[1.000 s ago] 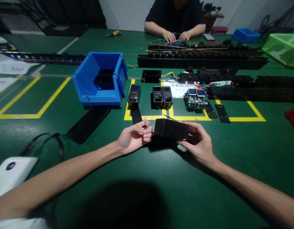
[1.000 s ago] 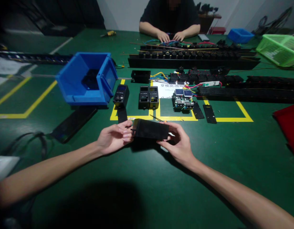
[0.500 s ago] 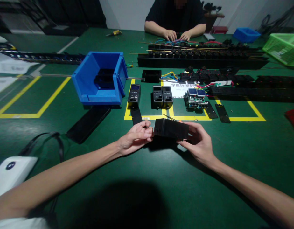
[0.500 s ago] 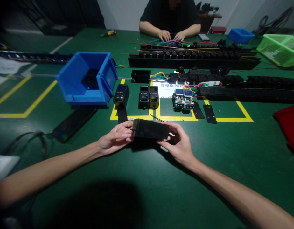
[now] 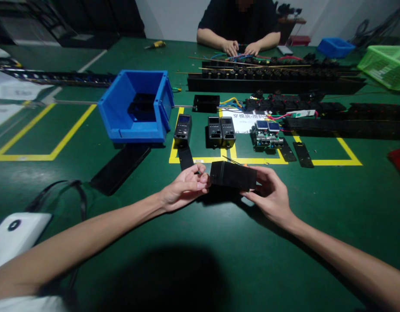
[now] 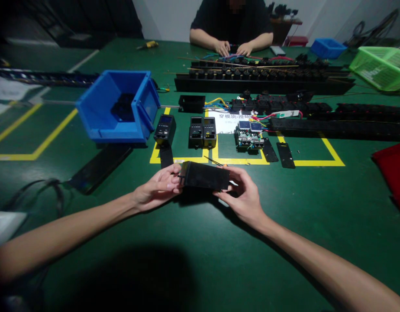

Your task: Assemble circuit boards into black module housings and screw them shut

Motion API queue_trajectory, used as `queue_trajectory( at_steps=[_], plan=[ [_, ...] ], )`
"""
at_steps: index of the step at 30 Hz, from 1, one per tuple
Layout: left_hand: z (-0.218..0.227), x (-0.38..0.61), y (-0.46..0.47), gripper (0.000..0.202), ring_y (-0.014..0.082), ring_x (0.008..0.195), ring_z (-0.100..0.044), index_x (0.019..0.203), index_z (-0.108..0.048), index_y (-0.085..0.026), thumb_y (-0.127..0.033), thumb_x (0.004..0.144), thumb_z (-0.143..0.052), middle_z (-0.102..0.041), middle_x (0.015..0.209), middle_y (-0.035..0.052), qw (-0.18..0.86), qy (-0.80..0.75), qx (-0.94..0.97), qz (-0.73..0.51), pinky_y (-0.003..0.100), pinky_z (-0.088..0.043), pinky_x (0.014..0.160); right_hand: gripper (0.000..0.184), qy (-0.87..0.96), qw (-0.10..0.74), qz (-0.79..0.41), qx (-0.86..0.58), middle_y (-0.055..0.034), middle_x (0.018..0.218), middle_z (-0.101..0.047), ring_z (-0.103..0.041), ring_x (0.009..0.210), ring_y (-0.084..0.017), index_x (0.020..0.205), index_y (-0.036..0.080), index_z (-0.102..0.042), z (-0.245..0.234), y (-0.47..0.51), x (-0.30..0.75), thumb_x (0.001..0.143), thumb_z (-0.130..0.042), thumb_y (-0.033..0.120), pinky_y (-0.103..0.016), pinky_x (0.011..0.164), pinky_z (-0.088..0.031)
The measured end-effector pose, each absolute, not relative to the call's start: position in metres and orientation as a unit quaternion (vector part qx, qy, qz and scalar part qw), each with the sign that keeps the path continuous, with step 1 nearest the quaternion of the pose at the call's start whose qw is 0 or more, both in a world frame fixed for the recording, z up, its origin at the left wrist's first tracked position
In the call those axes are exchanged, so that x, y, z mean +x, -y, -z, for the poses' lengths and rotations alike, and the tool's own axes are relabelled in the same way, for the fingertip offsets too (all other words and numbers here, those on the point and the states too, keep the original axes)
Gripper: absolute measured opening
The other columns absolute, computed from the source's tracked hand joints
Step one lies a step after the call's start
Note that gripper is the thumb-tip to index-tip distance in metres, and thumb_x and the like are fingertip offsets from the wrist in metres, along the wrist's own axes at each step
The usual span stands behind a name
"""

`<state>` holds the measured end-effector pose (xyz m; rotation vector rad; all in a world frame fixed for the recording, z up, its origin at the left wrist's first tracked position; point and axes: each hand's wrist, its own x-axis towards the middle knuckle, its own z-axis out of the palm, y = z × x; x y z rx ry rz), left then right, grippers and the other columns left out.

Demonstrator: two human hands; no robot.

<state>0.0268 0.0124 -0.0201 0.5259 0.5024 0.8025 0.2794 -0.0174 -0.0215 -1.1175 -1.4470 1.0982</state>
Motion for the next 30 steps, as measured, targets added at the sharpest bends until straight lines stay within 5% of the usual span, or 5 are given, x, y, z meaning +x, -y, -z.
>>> queue_trajectory(
  at_steps=[30],
  plan=[
    [0.0244, 0.0251, -0.0151, 0.034, 0.0083, 0.064, -0.064, 0.078, -0.049, -0.016, -0.010, 0.067, -0.080, -0.059, 0.067, -0.0042, 0.825, -0.280, 0.295, -0.391, 0.020, -0.057, 0.067, 0.055, 0.584, 0.479, -0.453, -0.474, -0.0086, 0.120, -0.065, -0.066, 0.103, -0.022, 0.116, 0.025, -0.058, 0.0223, 0.0170, 0.2790, 0.068, -0.085, 0.028, -0.029, 0.069, -0.062]
  ],
)
